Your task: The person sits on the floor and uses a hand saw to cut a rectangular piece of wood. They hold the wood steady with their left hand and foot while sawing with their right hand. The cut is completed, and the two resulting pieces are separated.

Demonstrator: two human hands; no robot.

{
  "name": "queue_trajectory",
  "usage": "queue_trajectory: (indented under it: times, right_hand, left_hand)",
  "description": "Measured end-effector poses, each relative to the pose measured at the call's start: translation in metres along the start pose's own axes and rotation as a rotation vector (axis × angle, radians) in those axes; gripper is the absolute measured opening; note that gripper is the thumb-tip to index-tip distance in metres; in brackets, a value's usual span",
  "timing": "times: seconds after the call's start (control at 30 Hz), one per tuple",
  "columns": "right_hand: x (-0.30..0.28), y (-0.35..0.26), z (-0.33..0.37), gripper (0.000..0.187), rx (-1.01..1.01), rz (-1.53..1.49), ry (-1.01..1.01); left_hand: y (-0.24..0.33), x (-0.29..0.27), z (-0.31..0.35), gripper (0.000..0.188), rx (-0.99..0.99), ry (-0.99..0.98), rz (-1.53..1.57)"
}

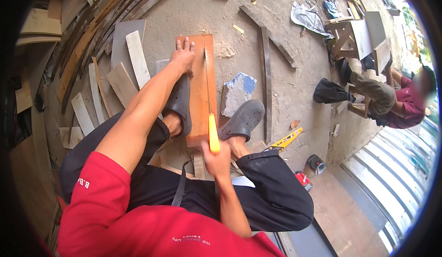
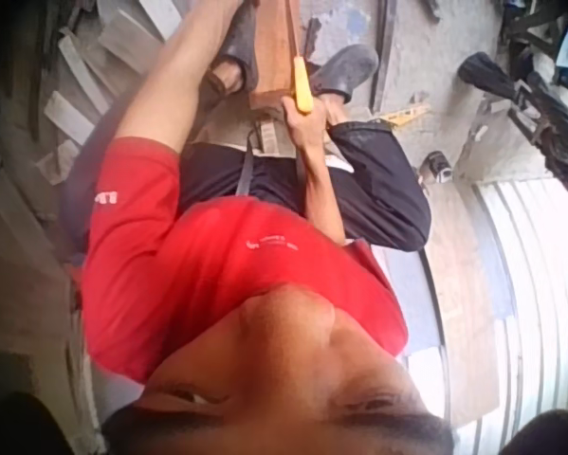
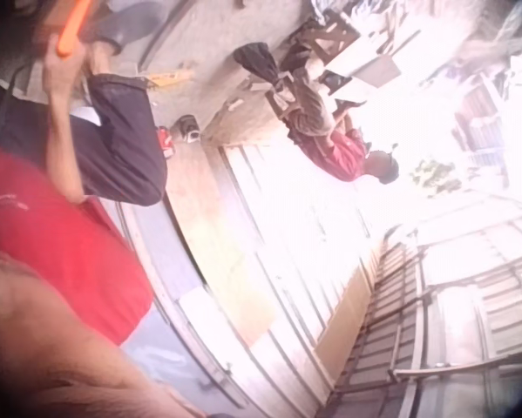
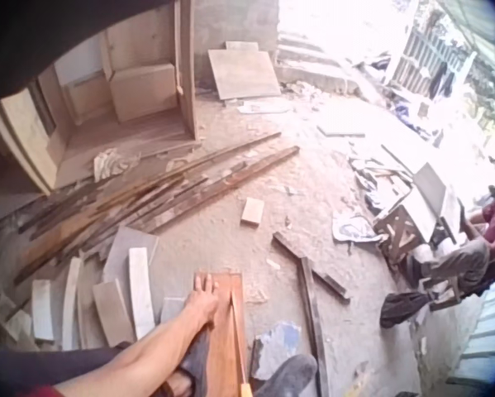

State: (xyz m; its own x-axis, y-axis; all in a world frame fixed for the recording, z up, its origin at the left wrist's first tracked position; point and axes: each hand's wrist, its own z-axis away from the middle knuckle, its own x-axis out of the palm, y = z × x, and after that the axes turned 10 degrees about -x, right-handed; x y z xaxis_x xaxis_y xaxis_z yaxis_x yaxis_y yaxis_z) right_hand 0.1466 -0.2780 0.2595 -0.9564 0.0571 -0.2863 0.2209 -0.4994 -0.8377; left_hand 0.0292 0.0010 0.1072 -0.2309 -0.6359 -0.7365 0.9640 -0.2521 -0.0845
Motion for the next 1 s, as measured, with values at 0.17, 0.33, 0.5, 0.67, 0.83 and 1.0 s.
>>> queue_trajectory:
  times: [0.17, 0.33, 0.5, 0.67, 0.83, 1.0]
  right_hand:
    - [0.024, 0.016, -0.048, 0.033, -0.13, 0.032, 0.099]
    - [0.002, 0.026, 0.003, 0.031, 0.027, -0.086, 0.014]
    - [0.022, 0.018, -0.049, 0.031, -0.08, -0.02, 0.09]
    - [0.002, 0.005, 0.032, 0.024, 0.063, -0.11, 0.051]
    - [0.011, 0.008, -0.015, 0.033, -0.046, 0.004, 0.088]
    - [-0.003, 0.001, 0.006, 0.03, -0.088, -0.005, 0.075]
  left_hand:
    - [0.001, 0.003, -0.005, 0.139, 0.0, 0.024, -0.012]
    - [0.0, 0.005, -0.003, 0.139, 0.013, 0.03, 0.014]
    - [0.004, 0.011, -0.005, 0.138, 0.006, 0.04, 0.002]
    - [-0.005, 0.007, -0.001, 0.137, 0.003, 0.035, -0.019]
    - [0.006, 0.008, -0.003, 0.138, 0.012, 0.008, 0.025]
    - [-0.009, 0.002, 0.003, 0.136, 0.017, 0.032, -0.01]
